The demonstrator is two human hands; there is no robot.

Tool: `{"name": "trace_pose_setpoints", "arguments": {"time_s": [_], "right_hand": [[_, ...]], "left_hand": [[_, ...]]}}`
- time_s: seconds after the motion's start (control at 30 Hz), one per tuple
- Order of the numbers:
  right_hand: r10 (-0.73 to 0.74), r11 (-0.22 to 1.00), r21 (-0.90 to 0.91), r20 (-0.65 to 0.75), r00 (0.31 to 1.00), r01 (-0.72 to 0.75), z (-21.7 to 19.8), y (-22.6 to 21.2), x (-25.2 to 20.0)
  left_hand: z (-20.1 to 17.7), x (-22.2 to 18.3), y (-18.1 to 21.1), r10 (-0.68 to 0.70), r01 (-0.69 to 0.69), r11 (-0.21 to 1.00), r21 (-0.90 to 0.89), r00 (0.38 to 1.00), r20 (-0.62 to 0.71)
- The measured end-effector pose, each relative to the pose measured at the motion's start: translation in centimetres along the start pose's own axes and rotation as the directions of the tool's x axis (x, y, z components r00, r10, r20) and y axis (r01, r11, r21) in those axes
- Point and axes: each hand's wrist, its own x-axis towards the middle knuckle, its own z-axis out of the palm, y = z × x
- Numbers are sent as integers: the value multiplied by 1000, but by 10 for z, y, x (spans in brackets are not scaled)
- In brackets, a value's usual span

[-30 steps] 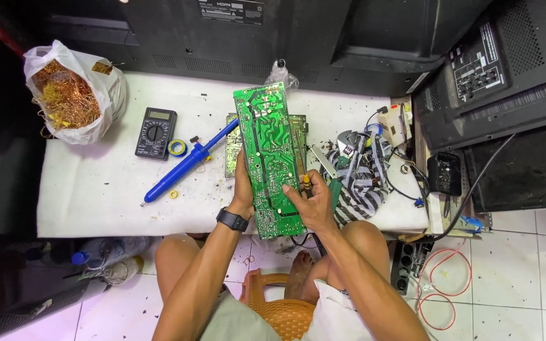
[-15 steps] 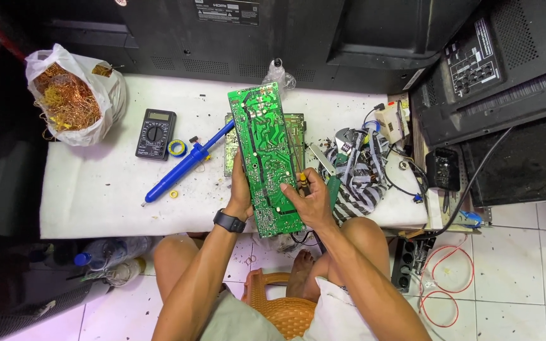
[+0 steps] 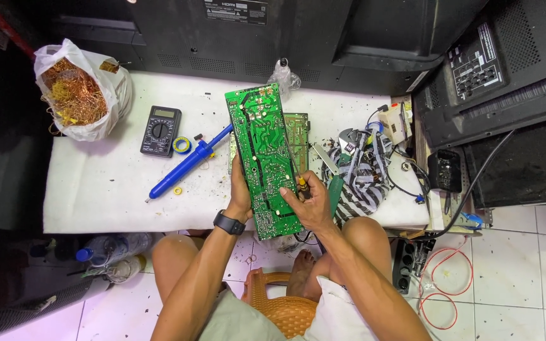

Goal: Using a soldering iron and a desoldering pump to remove solder from components on a printed circuit board.

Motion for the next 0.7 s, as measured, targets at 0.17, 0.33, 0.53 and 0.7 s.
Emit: {"name": "trace_pose_setpoints", "arguments": {"time_s": [0.17, 0.33, 0.53, 0.7], "right_hand": [[-8, 1000, 16, -6, 1000, 8, 0, -4, 0], [19, 1000, -25, 25, 999, -19, -2, -18, 2], [93, 960, -252, -126, 988, -123, -34, -72, 17], [147, 871, -457, -113, 983, -183, -57, -83, 22]], "left_hand": [[26, -28, 7, 91, -86, 984, 154, 995, -28], [40, -32, 22, 198, -168, 929, 329, 978, -59], [-66, 27, -20, 327, -296, 846, 444, 945, 6], [-77, 1, -2, 353, -326, 745, 583, 933, 71]]}}
